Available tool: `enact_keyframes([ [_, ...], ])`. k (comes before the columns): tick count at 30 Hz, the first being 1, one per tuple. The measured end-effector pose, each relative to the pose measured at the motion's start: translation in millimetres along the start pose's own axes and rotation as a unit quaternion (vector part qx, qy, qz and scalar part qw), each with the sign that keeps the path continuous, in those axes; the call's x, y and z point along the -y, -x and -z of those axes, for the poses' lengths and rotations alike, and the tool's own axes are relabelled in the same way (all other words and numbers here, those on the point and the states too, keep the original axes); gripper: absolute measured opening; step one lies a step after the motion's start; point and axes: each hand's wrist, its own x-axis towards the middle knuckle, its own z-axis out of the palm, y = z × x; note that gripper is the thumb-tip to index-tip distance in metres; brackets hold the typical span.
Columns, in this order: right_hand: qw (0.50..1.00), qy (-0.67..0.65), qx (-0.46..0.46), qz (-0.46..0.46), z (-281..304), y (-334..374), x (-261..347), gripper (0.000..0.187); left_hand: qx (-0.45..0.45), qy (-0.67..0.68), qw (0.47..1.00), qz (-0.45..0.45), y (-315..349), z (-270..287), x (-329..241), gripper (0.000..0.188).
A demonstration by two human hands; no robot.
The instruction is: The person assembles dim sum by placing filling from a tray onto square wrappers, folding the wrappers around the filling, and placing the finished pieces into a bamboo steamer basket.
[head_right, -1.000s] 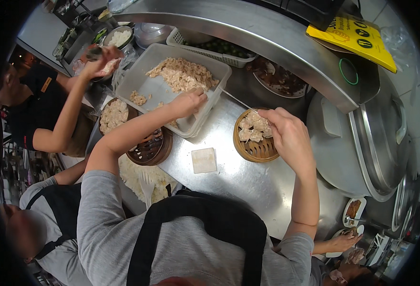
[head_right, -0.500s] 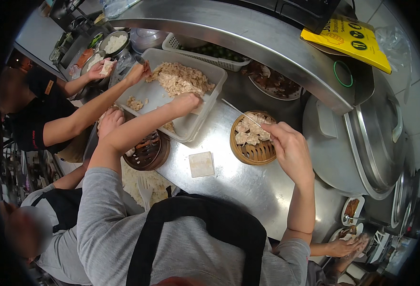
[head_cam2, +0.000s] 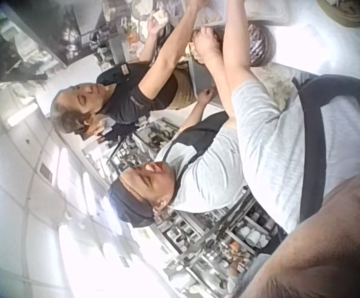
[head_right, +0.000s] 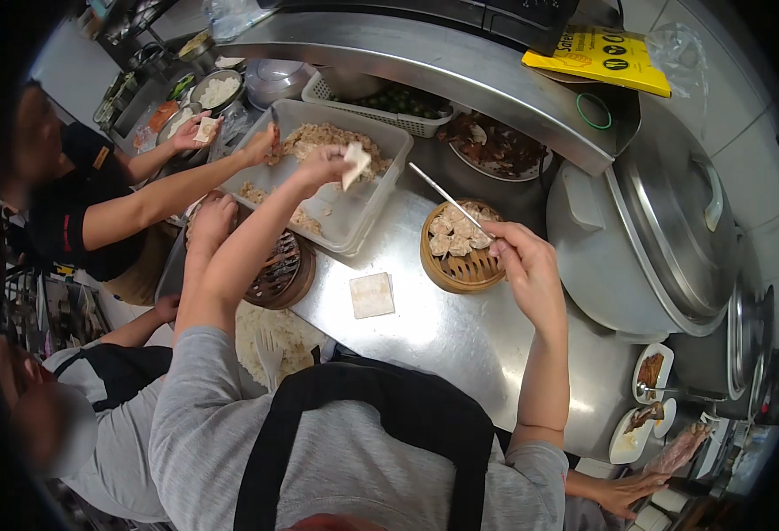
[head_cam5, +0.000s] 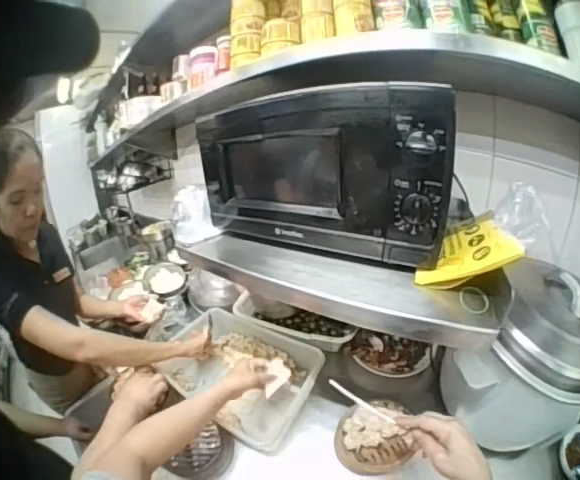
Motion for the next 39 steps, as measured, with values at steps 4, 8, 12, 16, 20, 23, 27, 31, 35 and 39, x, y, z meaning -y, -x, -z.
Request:
enact_keyframes([
  [4,0.996,-0.057,-0.012,-0.07,-6,14,0,0.028,0.031,0.545,0.838,-0.033,35,-18,-42,0.047],
  [8,0.996,0.015,-0.051,0.07,-19,22,6,0.032,0.125,0.757,0.637,-0.07,85,-65,-82,0.054],
  [12,0.976,0.129,-0.041,0.17,-14,39,10,0.038,0.048,0.79,0.612,-0.001,127,-99,-105,0.057],
  [16,0.942,0.259,-0.017,0.213,-19,59,13,0.042,0.146,0.811,0.566,-0.027,135,-116,-81,0.052],
  [20,0.894,0.38,0.015,0.236,-22,65,7,0.043,0.107,0.792,0.6,0.044,139,-135,-83,0.045],
  [23,0.903,0.372,0.023,0.212,-13,72,21,0.042,0.028,0.745,0.659,0.097,139,-141,-84,0.044],
  [27,0.93,0.319,0.07,0.17,-11,75,32,0.042,-0.028,0.729,0.678,0.09,139,-144,-78,0.043],
  [31,0.946,0.288,0.083,0.125,-18,74,32,0.041,-0.004,0.785,0.612,0.096,145,-146,-88,0.042],
  [35,0.948,0.285,0.083,0.116,-19,76,38,0.039,-0.058,0.79,0.601,0.111,141,-149,-82,0.038],
  [39,0.939,0.313,0.089,0.108,-25,75,44,0.038,-0.039,0.796,0.597,0.092,131,-154,-68,0.027],
])
